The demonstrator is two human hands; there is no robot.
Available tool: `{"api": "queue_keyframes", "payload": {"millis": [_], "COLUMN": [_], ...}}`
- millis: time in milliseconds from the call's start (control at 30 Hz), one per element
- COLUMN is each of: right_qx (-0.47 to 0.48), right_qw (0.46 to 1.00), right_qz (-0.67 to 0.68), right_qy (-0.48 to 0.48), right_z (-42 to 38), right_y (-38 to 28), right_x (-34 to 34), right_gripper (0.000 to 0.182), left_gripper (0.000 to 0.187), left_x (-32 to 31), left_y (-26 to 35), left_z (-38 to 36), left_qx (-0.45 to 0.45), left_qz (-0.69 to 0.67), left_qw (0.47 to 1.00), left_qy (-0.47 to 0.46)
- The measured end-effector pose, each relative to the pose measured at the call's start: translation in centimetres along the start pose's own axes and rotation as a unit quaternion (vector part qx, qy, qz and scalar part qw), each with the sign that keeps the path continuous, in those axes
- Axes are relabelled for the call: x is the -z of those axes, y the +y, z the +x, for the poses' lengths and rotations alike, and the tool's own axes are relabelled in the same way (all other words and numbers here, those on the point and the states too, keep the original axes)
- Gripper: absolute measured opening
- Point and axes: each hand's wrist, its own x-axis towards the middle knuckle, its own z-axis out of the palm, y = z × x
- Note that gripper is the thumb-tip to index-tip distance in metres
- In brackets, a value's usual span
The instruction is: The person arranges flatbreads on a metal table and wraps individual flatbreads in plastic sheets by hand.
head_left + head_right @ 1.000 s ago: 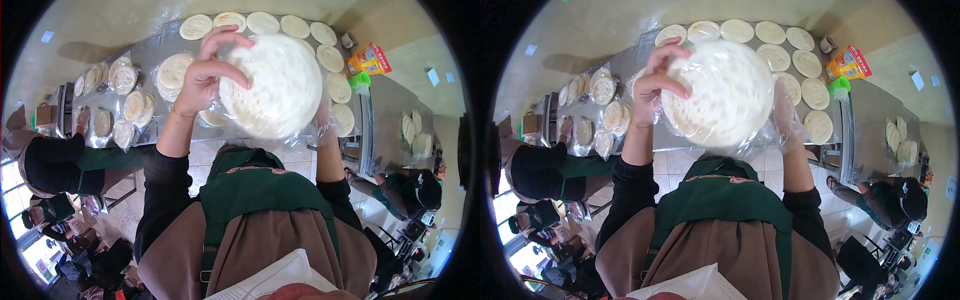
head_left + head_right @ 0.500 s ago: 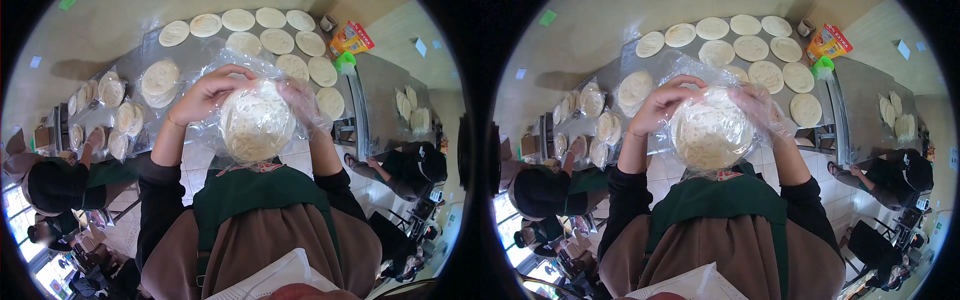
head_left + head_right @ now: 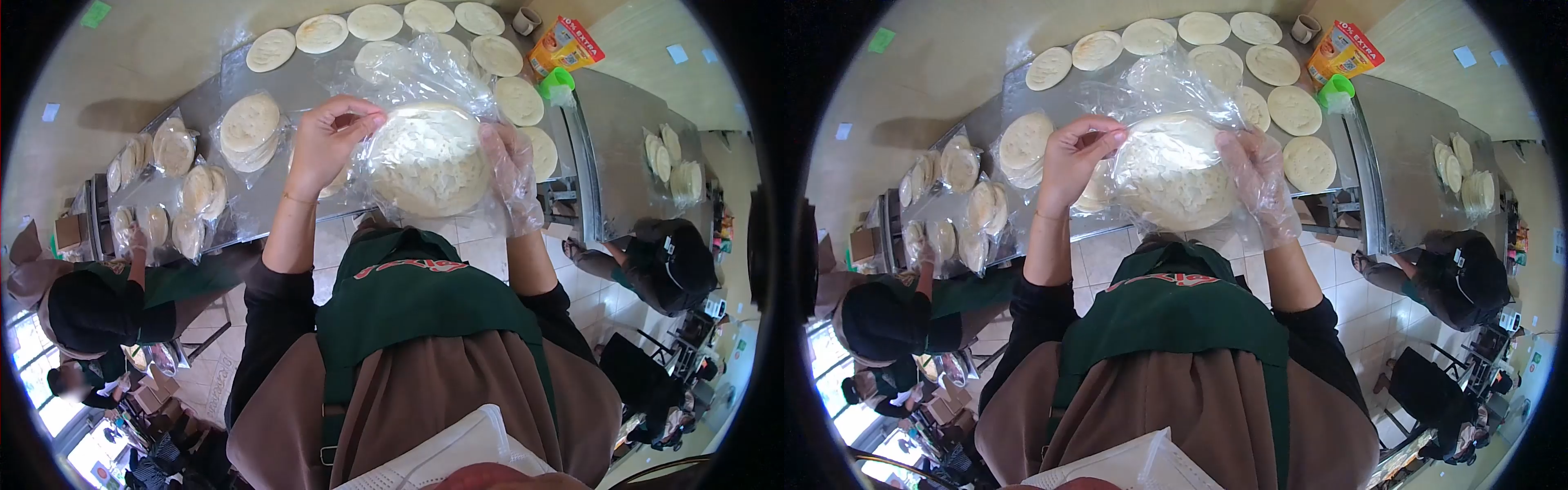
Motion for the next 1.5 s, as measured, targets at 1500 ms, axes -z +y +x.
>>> {"api": "queue_keyframes", "payload": {"millis": [1500], "right_qx": [0.007], "right_qw": [0.949], "right_qz": [-0.207], "right_qy": [0.239], "right_z": [-6.1], "right_y": [0.2], "right_x": [6.5], "right_gripper": [0.038], "left_gripper": [0.025], "left_x": [-5.2], "left_y": [-0.7], "left_z": [4.5], "left_qx": [0.159], "left_qz": [0.030], "left_qw": [0.972], "left_qy": [-0.168]}}
